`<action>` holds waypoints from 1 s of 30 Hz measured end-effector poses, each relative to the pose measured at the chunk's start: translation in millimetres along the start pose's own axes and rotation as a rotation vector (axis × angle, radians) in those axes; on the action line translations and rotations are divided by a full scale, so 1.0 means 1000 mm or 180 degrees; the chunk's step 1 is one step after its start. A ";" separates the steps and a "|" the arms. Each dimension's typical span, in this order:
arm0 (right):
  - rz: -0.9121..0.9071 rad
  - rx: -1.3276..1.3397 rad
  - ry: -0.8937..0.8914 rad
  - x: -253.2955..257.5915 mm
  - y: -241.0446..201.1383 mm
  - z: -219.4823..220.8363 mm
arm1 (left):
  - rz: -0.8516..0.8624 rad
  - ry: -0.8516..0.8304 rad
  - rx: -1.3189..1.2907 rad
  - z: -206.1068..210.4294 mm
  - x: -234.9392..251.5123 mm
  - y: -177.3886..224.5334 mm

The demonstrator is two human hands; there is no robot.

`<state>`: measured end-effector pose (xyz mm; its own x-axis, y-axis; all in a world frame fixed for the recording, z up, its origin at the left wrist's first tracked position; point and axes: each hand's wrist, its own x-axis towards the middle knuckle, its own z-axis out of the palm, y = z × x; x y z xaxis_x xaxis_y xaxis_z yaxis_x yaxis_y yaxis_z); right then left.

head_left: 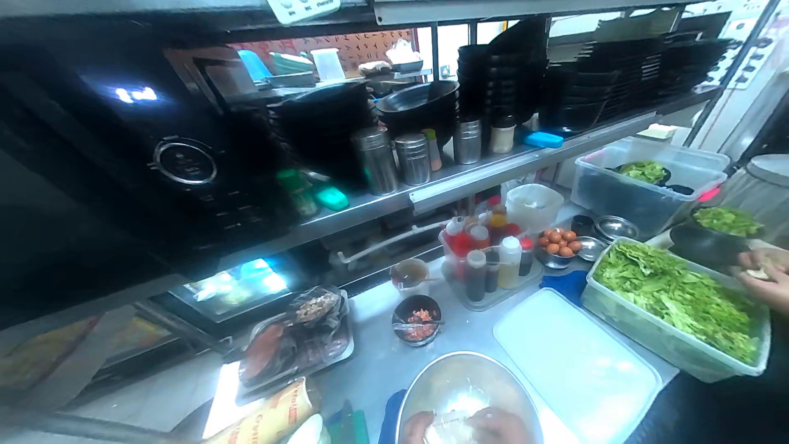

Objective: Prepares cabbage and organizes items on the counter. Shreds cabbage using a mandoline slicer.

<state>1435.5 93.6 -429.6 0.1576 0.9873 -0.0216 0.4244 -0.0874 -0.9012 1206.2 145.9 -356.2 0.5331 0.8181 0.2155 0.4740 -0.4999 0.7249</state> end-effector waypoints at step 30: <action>-0.0019 0.0101 0.0026 0.000 -0.018 -0.003 | 0.0026 0.0047 0.0023 -0.003 -0.002 0.003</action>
<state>1430.7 94.4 -411.5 0.1624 0.9866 -0.0128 0.3969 -0.0772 -0.9146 1204.1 143.2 -352.0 0.5266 0.8181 0.2311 0.4747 -0.5085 0.7184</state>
